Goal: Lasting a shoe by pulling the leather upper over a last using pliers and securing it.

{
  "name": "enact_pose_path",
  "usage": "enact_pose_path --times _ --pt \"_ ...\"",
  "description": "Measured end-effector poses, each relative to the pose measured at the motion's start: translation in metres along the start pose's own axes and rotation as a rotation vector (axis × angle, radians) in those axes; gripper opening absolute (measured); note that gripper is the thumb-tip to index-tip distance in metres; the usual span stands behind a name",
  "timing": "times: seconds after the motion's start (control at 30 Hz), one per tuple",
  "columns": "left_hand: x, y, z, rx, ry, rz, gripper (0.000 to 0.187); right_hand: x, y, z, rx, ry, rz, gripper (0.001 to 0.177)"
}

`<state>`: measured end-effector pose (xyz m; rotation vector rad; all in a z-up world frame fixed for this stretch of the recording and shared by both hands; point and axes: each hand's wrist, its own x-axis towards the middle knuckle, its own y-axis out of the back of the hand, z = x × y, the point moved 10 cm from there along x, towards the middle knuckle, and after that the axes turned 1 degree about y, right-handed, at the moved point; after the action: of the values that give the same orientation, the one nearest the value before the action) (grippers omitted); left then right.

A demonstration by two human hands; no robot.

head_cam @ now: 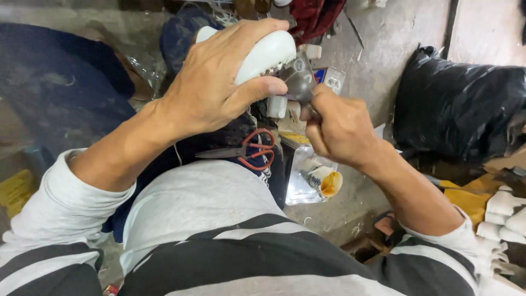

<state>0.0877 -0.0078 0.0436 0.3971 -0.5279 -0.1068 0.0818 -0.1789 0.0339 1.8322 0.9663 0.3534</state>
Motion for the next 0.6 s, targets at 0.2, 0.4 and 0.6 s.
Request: enact_pose_path --times 0.2,0.4,0.6 --pt "0.001 0.032 -0.007 -0.075 0.068 0.006 0.049 -0.006 -0.033 0.024 -0.167 -0.097 -0.168 0.016" --pt "-0.007 0.075 -0.004 -0.421 0.214 0.028 0.049 -0.001 -0.145 0.085 -0.183 -0.095 -0.301 0.027" --pt "-0.021 0.071 -0.004 -0.930 0.297 -0.025 0.057 0.001 -0.100 0.041 0.120 -0.205 -0.517 0.034"
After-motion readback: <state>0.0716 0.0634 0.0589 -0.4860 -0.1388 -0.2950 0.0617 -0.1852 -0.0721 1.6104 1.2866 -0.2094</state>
